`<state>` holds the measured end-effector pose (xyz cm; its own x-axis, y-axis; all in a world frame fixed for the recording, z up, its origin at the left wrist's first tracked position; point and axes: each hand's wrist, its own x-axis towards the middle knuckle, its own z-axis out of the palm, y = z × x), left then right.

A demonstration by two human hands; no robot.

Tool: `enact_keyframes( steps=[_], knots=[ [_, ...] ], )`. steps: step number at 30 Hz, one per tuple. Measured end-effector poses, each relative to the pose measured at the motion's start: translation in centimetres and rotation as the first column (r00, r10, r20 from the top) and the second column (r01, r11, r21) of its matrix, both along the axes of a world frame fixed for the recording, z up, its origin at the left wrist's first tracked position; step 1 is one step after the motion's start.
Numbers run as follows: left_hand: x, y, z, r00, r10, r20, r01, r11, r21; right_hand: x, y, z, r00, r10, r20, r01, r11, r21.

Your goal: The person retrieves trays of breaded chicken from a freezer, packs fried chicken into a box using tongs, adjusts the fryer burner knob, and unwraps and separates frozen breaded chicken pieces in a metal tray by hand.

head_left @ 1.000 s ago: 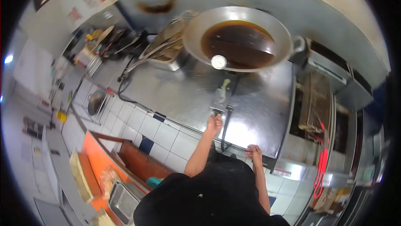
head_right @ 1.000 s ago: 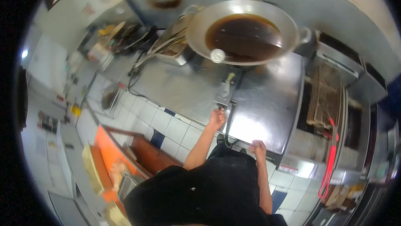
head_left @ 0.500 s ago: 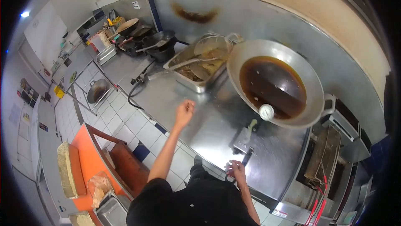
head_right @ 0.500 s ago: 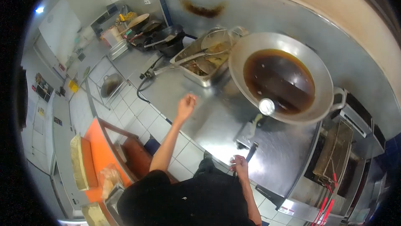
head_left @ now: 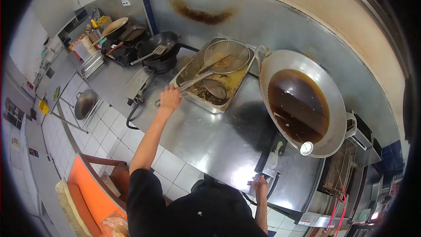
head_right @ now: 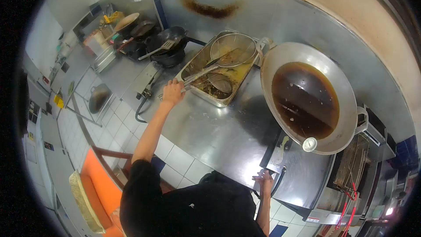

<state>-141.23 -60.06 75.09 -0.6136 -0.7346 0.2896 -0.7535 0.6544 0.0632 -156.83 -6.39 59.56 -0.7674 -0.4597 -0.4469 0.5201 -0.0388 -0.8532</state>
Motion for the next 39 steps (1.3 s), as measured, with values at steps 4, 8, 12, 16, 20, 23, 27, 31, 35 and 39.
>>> enact_keyframes(
  steps=[4,8,12,16,20,23,27,31,35,39],
  knots=[
    [-0.6,-0.3,0.2,0.982,-0.098,0.163,0.075,0.987,0.141,0.4,-0.6,0.6,0.965,-0.036,0.258,0.078,0.985,-0.152],
    [-1.0,0.8,0.9,0.984,-0.138,0.11,0.089,0.925,0.37,1.0,-1.1,-0.1,0.963,-0.126,0.238,0.17,0.97,-0.174],
    [-0.3,4.1,3.2,0.977,-0.212,-0.036,0.206,0.881,0.426,1.3,-1.9,0.1,0.943,-0.222,0.247,0.251,0.963,-0.095],
    [0.8,5.9,0.3,0.964,-0.053,-0.259,0.192,0.813,0.55,1.9,-2.5,1.7,0.943,-0.247,0.224,0.257,0.966,-0.015],
    [1.0,7.6,-0.4,0.921,0.112,-0.372,0.177,0.731,0.659,2.2,-1.6,0.2,0.948,-0.225,0.223,0.227,0.974,0.018],
    [0.0,6.9,-1.2,0.952,0.11,-0.287,0.127,0.71,0.693,2.3,-1.1,0.0,0.956,-0.189,0.225,0.179,0.982,0.066],
    [-1.3,6.5,-1.3,0.948,0.014,-0.319,0.176,0.811,0.557,2.7,-0.9,1.4,0.991,-0.027,0.128,0.011,0.993,0.121],
    [0.0,8.3,2.1,0.924,0.002,-0.383,0.25,0.754,0.607,2.4,1.2,-0.1,0.997,0.023,0.078,-0.03,0.996,0.084],
    [-0.7,8.4,3.1,0.858,0.222,-0.463,0.294,0.527,0.798,3.0,3.4,0.9,0.983,-0.028,0.183,-0.009,0.981,0.194],
    [-6.7,2.6,0.8,0.744,0.327,-0.583,0.553,0.189,0.811,2.9,6.6,-0.4,0.988,-0.022,0.151,-0.005,0.984,0.177]
  ],
)
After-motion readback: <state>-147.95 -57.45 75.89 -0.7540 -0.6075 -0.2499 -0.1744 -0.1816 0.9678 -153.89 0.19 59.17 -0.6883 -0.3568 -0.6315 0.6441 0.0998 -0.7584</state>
